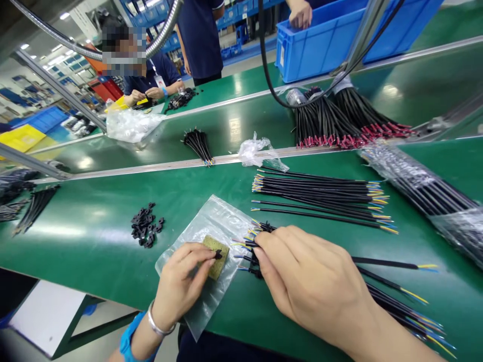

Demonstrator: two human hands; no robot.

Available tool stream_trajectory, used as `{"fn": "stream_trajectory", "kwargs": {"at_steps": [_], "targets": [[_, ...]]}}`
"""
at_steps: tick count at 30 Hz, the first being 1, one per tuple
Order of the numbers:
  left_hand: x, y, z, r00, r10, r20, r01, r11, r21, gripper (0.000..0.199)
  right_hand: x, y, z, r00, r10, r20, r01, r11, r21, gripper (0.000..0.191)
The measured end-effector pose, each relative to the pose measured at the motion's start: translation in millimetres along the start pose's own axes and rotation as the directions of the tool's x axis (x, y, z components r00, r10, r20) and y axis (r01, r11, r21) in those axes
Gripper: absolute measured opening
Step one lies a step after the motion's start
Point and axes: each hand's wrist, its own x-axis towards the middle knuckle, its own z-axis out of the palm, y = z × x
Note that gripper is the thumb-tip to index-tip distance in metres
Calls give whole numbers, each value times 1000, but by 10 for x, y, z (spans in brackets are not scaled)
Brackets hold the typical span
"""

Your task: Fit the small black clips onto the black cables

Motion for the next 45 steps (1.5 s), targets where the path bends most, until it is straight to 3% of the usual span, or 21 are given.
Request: {"fn": "stream_trajectory", "kwargs": {"at_steps": [3,7,9,10,12,13,15,17,18,20,22,27,36,45], "targets": [[17,12,28,975,188,120,-218,918,331,15,10,-11,-2,1000,-4,-5,4,1000,18,7],[83,57,13,933,208,295,-326,834,444,15,24,-30,5,1000,0,14,0,999,33,11],[124,92,-2,938,174,299,-280,890,360,13,22,-46,11,1000,-14,10,14,999,41,13],[139,113,-6,953,131,273,-204,945,257,11,20,-56,17,1000,-25,0,25,998,52,13],[150,163,4,978,-45,204,64,994,-86,8,13,-81,37,998,-48,-26,50,995,86,14],[147,193,19,968,-160,196,214,930,-300,7,9,-96,52,997,-60,-37,64,992,108,14],[130,260,65,901,-354,250,428,632,-646,10,2,-127,85,995,-84,-57,91,985,144,15],[115,329,117,839,-435,325,485,331,-810,14,-7,-153,115,992,-104,-76,115,980,160,16],[112,361,139,822,-451,348,484,232,-843,15,-11,-163,127,991,-108,-82,120,979,164,16],[116,412,165,811,-459,363,465,128,-876,17,-20,-175,141,990,-113,-83,126,976,175,17],[127,441,166,814,-450,368,451,89,-888,18,-28,-179,145,990,-121,-72,133,972,194,17],[135,445,131,816,-443,370,441,64,-895,18,-30,-184,133,989,-132,-69,143,968,205,18],[44,341,147,899,-350,261,369,289,-884,14,-31,-165,82,990,-132,-44,137,978,155,18],[11,397,111,928,-317,198,317,388,-865,8,-91,-165,31,990,-135,-40,139,983,120,27]]}}
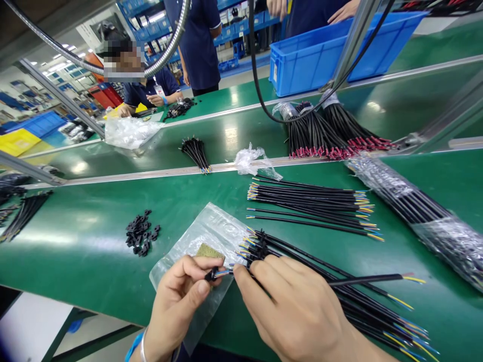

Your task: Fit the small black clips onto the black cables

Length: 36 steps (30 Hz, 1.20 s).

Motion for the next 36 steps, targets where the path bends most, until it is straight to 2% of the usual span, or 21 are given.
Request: {"fn": "stream_trajectory", "kwargs": {"at_steps": [7,12,15,18,21,23,27,33,36], "targets": [[-75,-26,5,997,69,43,-75,984,161,12,51,-75,-20,999,-54,8,54,998,36,23],[-32,-57,47,998,-64,-4,64,995,-76,38,93,-143,-41,994,-11,-109,9,1000,-15,16],[13,-68,35,996,-89,29,91,990,-103,33,76,-129,-72,993,-16,-115,14,1000,-18,18],[19,-75,2,996,3,85,3,997,-73,27,57,-98,-86,997,-66,-47,66,998,-7,23],[0,-92,-27,988,136,71,-139,989,44,23,71,-89,-73,995,-94,-24,94,996,-9,22],[-6,-100,-34,969,238,61,-245,952,185,28,92,-100,-53,995,-88,-51,88,996,-8,20],[22,-73,-22,906,392,157,-422,831,362,32,105,-142,-15,998,-31,-61,33,999,23,21],[51,-69,28,897,383,223,-439,836,329,31,47,-227,17,997,55,46,-61,989,137,30],[45,-116,68,899,378,220,-432,848,306,33,46,-245,32,996,76,49,-82,984,159,30]]}}
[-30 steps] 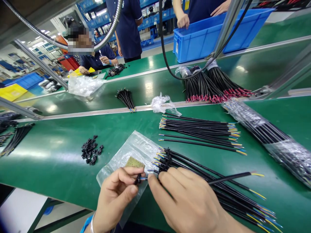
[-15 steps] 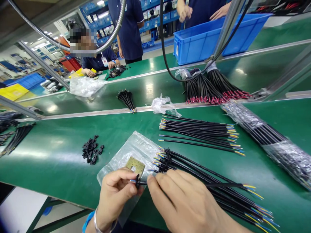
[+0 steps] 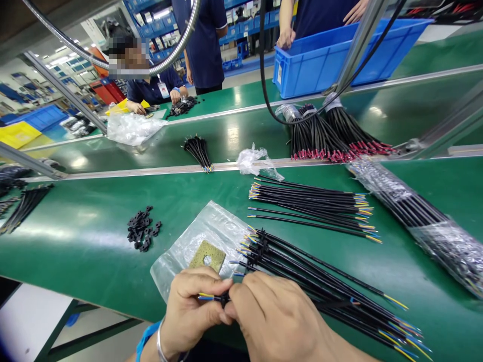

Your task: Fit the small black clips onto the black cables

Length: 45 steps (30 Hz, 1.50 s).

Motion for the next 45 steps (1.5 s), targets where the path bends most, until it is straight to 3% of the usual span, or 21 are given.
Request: {"fn": "stream_trajectory", "kwargs": {"at_steps": [3,6,8,12,16,19,21,23,25,27,31,33,35,38,40,43,45], "targets": [[7,-19,41,998,-40,-44,37,998,-60,33,42,26,-36,1000,14,-25,-14,1000,-4,26],[39,-21,55,995,-97,-40,90,985,-144,32,91,58,-111,998,5,58,-7,1000,22,23],[64,-16,58,995,-95,-36,90,988,-125,30,99,64,-144,995,8,102,-13,999,44,24],[91,-8,73,998,-61,-23,61,997,-37,30,72,45,-146,997,17,78,-21,998,54,27],[95,-7,25,984,-176,40,176,984,-11,28,56,89,-172,987,49,155,-62,995,81,26],[83,-3,-184,952,-307,11,307,951,-41,38,34,247,-236,965,151,216,-152,988,-12,25],[53,5,-433,934,-331,-135,336,941,21,39,6,396,-269,938,238,251,-213,969,-123,25],[-5,17,-746,899,-297,-321,369,909,193,34,-24,534,-276,899,314,303,-255,942,-219,25],[-83,30,-1085,849,-217,-482,419,833,362,32,-41,624,-258,850,374,371,-285,918,-275,25],[-164,43,-1416,797,-145,-586,510,681,525,37,-35,657,-231,810,408,420,-301,905,-299,24],[-269,25,-1955,760,-168,-628,650,216,728,47,18,614,-205,805,402,437,-289,908,-303,19],[-294,-14,-2124,754,-221,-619,644,65,762,48,38,585,-221,791,417,448,-291,900,-325,18],[-308,-64,-2218,742,-267,-615,638,1,770,43,47,584,-260,767,447,461,-308,886,-347,17],[-308,-141,-2258,708,-316,-631,662,-11,749,33,43,677,-319,761,460,458,-351,885,-306,12],[-289,-186,-2255,732,-277,-623,650,12,759,34,30,805,-309,793,479,377,-382,872,-306,17],[-234,-216,-2212,845,-151,-513,527,76,846,44,-19,1044,-173,855,479,200,-367,830,-419,24],[-199,-188,-2141,887,-135,-441,456,119,882,44,-70,1184,-35,887,416,198,-284,832,-477,26]]}}
